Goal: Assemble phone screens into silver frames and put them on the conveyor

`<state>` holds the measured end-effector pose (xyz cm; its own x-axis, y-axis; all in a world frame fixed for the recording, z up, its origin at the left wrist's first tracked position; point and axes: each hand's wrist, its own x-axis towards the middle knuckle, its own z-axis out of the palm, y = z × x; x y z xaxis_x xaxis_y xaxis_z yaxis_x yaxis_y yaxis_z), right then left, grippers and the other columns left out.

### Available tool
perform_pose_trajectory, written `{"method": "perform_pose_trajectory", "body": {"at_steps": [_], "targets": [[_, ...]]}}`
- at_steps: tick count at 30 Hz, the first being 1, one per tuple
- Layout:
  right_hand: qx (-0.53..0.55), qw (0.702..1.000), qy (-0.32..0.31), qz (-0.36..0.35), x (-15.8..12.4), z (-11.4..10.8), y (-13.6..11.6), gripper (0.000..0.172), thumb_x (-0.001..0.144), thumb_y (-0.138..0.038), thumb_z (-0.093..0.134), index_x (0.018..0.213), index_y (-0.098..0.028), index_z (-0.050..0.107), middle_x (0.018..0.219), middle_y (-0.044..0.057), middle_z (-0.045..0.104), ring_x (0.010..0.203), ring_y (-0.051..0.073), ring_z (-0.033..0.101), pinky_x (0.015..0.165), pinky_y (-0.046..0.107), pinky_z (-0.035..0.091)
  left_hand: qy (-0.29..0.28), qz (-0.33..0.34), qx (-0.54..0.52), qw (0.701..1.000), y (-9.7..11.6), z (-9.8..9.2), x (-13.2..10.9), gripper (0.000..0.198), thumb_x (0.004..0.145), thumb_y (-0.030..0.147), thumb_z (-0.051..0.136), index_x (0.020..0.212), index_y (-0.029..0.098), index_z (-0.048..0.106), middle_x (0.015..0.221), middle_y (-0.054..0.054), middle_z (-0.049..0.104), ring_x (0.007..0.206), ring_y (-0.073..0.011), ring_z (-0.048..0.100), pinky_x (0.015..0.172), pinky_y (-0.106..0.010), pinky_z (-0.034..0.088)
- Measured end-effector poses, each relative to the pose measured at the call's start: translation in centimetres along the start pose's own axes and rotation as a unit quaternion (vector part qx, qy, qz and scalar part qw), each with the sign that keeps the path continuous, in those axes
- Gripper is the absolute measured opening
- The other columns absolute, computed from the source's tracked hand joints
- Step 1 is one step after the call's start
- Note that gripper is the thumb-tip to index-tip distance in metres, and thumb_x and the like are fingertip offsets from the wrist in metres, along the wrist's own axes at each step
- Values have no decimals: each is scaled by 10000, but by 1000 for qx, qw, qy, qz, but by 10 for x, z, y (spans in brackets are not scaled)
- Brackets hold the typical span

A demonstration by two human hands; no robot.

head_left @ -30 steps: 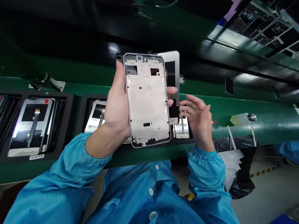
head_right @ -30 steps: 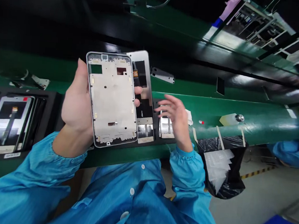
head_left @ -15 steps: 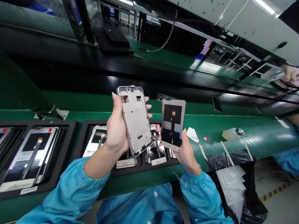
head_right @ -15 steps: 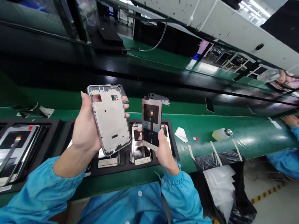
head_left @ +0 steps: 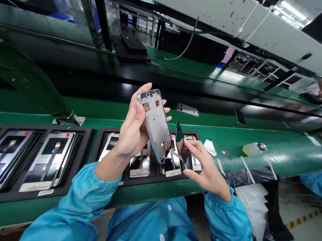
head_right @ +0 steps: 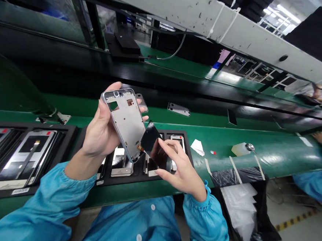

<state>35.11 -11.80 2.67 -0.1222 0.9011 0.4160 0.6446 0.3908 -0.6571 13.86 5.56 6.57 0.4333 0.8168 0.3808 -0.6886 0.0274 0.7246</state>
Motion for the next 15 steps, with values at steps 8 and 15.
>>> {"method": "perform_pose_trajectory", "body": {"at_steps": [8, 15], "targets": [[-19, 1000, 10, 10, -3, 1, -5, 772, 1095, -597, 743, 1791, -395, 476, 1489, 145, 628, 1395, 361, 668, 1161, 554, 638, -8, 5, 11, 1000, -1, 6, -5, 548, 1036, 693, 768, 1460, 364, 655, 1331, -77, 780, 1184, -313, 815, 1032, -540, 710], [38, 997, 53, 38, 5, 20, -5, 830, 1055, -681, 763, 1773, -349, 514, 1491, 157, 627, 1346, 360, 718, 1187, 577, 638, -50, -3, 43, 998, -3, 4, -6, 635, 958, 692, 870, 1429, 347, 620, 1340, -100, 766, 1188, -323, 824, 962, -469, 719]]}}
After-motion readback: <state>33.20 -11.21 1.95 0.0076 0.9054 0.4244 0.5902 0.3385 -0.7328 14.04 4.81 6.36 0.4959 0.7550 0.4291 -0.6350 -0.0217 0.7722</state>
